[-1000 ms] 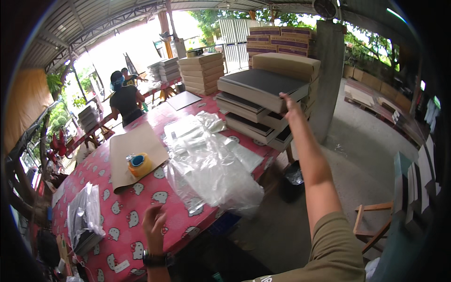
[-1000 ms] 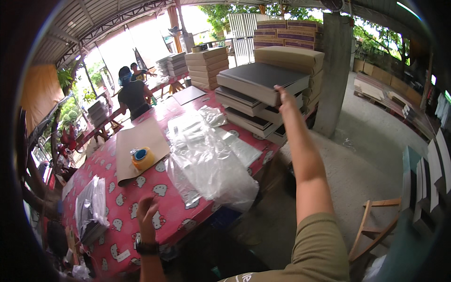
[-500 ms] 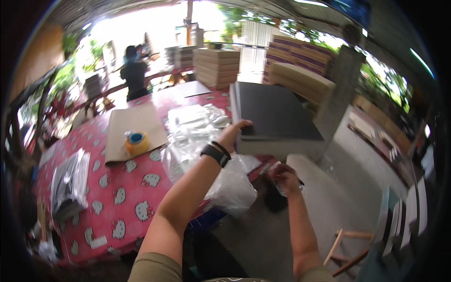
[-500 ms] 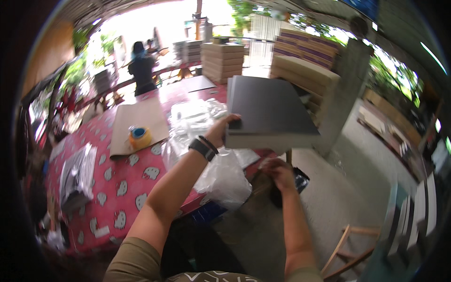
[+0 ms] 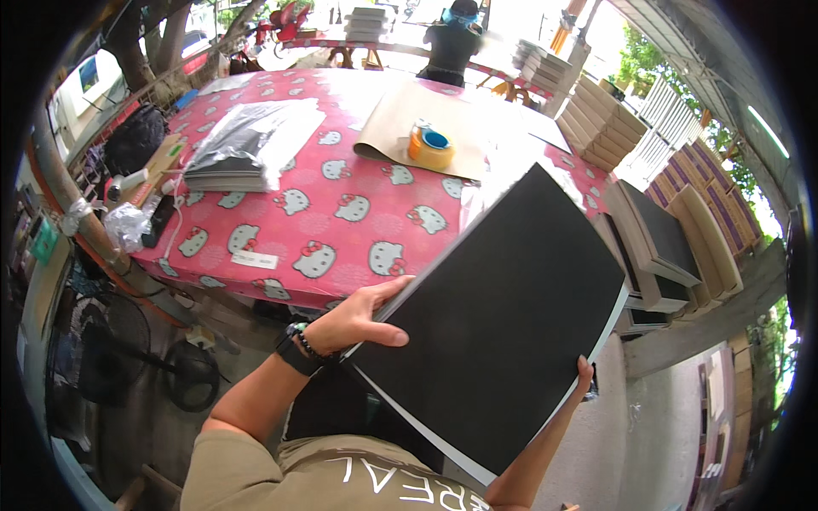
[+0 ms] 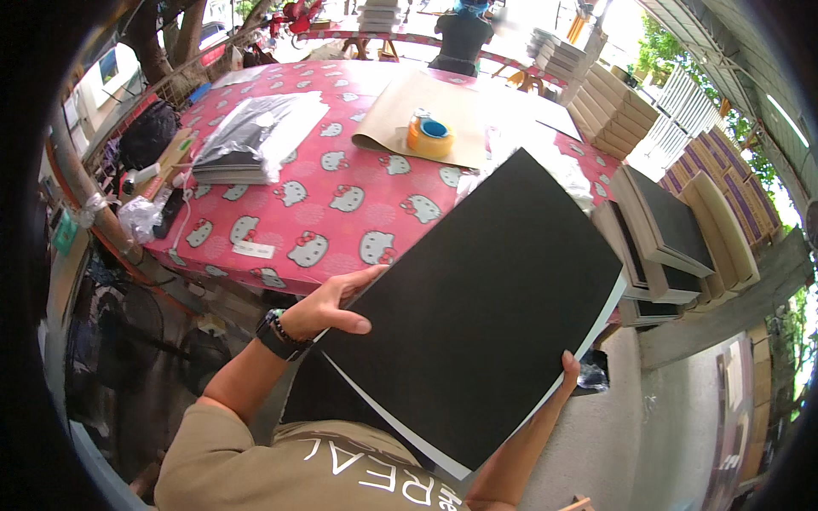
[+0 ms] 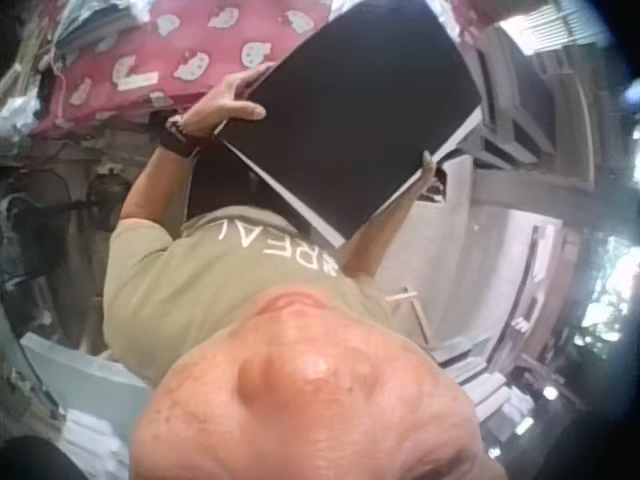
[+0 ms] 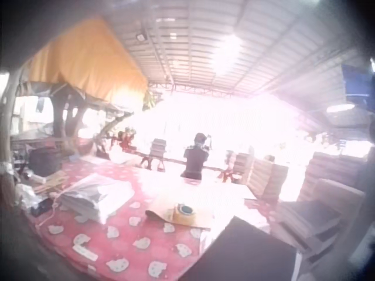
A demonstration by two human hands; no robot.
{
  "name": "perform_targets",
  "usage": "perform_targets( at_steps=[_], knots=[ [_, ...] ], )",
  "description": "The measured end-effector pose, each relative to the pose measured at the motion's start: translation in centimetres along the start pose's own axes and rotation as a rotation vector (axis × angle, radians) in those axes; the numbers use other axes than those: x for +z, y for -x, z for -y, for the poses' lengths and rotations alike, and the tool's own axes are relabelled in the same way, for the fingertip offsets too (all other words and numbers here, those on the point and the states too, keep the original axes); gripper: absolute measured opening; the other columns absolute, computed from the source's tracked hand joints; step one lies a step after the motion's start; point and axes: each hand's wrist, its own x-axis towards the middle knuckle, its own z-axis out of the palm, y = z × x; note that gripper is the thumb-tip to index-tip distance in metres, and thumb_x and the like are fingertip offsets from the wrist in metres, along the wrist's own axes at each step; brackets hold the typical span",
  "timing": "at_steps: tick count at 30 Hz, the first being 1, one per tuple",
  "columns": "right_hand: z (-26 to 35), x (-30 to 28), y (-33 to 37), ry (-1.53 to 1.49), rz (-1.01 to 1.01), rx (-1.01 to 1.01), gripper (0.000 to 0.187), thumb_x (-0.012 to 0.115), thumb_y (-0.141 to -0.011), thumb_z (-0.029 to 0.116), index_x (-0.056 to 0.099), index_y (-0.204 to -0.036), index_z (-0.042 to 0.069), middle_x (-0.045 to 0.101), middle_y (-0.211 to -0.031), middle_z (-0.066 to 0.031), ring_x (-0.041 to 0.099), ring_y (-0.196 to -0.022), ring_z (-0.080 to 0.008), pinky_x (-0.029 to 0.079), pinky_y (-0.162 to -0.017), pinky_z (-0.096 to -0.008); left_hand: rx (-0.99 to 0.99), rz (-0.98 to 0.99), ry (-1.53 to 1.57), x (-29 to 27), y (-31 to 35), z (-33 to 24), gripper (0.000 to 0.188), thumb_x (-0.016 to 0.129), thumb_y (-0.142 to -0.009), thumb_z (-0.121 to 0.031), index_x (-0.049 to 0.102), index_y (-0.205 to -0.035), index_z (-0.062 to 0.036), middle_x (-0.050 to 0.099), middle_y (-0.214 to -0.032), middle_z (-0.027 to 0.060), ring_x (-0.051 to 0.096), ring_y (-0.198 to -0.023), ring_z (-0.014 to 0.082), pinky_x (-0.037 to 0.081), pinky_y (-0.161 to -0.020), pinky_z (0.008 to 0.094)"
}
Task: The person places a stack of books into a plastic bag, pulls the bag tight around them, and sets the packaged stack aside.
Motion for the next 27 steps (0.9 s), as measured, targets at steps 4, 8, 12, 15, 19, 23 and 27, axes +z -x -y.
perform_targets(
  at_steps=[4, 8, 12, 15, 19, 23, 27],
  knots=[
    [-2.9, 7.4, -1.8, -0.007, 0.102, -0.104, 0.041, 0.057, -0.067, 0.023, 0.052, -0.101, 0.002, 0.055, -0.096, -0.0112, 0.056, -0.079, -0.0215, 0.050, -0.067, -0.0312, 0.159, -0.108, -0.106, -5.2, 3.9, -1.8, 0.097, 0.073, -0.055, -0.007, 0.015, -0.130, 0.0093, 0.029, -0.132, 0.0144, 0.029, -0.122, 0.0198, 0.020, -0.101, 0.0288],
    [-4.8, 10.7, -9.2, 0.160, 0.362, -0.138, 0.049, 0.056, -0.065, 0.022, 0.047, -0.107, -0.001, 0.056, -0.093, -0.0122, 0.057, -0.083, -0.0235, 0.049, -0.073, -0.0320, 0.259, -0.161, 0.006, -10.8, 3.5, -3.8, 0.103, 0.073, -0.048, 0.006, 0.015, -0.133, -0.0001, 0.041, -0.122, 0.0106, 0.042, -0.110, 0.0175, 0.035, -0.091, 0.0295],
    [-8.5, 15.6, -14.4, 0.234, 0.672, -0.079, 0.058, 0.052, -0.055, 0.008, 0.045, -0.111, -0.002, 0.055, -0.100, -0.0122, 0.055, -0.091, -0.0234, 0.046, -0.078, -0.0322, 0.238, -0.290, -0.214, -17.9, 3.4, -0.4, 0.109, 0.072, -0.044, 0.008, 0.013, -0.135, -0.0061, 0.044, -0.118, 0.0091, 0.044, -0.106, 0.0180, 0.036, -0.090, 0.0293],
    [-13.8, 16.1, -16.0, 0.260, 0.684, -0.057, 0.065, 0.052, -0.055, 0.005, 0.039, -0.118, -0.001, 0.049, -0.113, -0.0109, 0.046, -0.105, -0.0223, 0.035, -0.091, -0.0302, 0.230, -0.421, -0.363, -21.0, 3.6, 4.4, 0.098, 0.070, -0.050, 0.005, 0.017, -0.132, -0.0032, 0.044, -0.117, 0.0094, 0.048, -0.100, 0.0175, 0.038, -0.088, 0.0301],
    [-15.0, 19.7, -13.5, 0.312, 0.814, -0.132, 0.065, 0.060, -0.062, 0.015, 0.033, -0.119, 0.002, 0.047, -0.105, -0.0095, 0.044, -0.099, -0.0193, 0.032, -0.088, -0.0305, 0.084, -0.510, 0.044, -20.1, 4.1, 3.2, 0.081, 0.070, -0.057, 0.000, 0.027, -0.126, -0.0013, 0.046, -0.115, 0.0096, 0.047, -0.101, 0.0174, 0.038, -0.088, 0.0307],
    [-15.9, 20.5, -11.2, 0.254, 0.662, -0.195, 0.056, 0.062, -0.067, 0.015, 0.036, -0.114, 0.001, 0.048, -0.104, -0.0124, 0.047, -0.097, -0.0205, 0.036, -0.086, -0.0322, 0.316, -0.659, -0.156, -19.2, 3.5, 4.2, 0.069, 0.071, -0.056, -0.001, 0.038, -0.117, -0.0011, 0.053, -0.103, 0.0098, 0.052, -0.094, 0.0197, 0.041, -0.085, 0.0305],
    [-15.3, 21.1, -10.5, 0.251, 0.650, -0.236, 0.055, 0.064, -0.066, 0.015, 0.037, -0.112, 0.001, 0.051, -0.100, -0.0113, 0.050, -0.091, -0.0185, 0.040, -0.081, -0.0303, 0.273, -0.639, 0.061, -18.7, 3.1, 3.6, 0.069, 0.071, -0.052, 0.002, 0.042, -0.114, -0.0027, 0.054, -0.101, 0.0090, 0.051, -0.095, 0.0193, 0.042, -0.085, 0.0317]
  ],
)
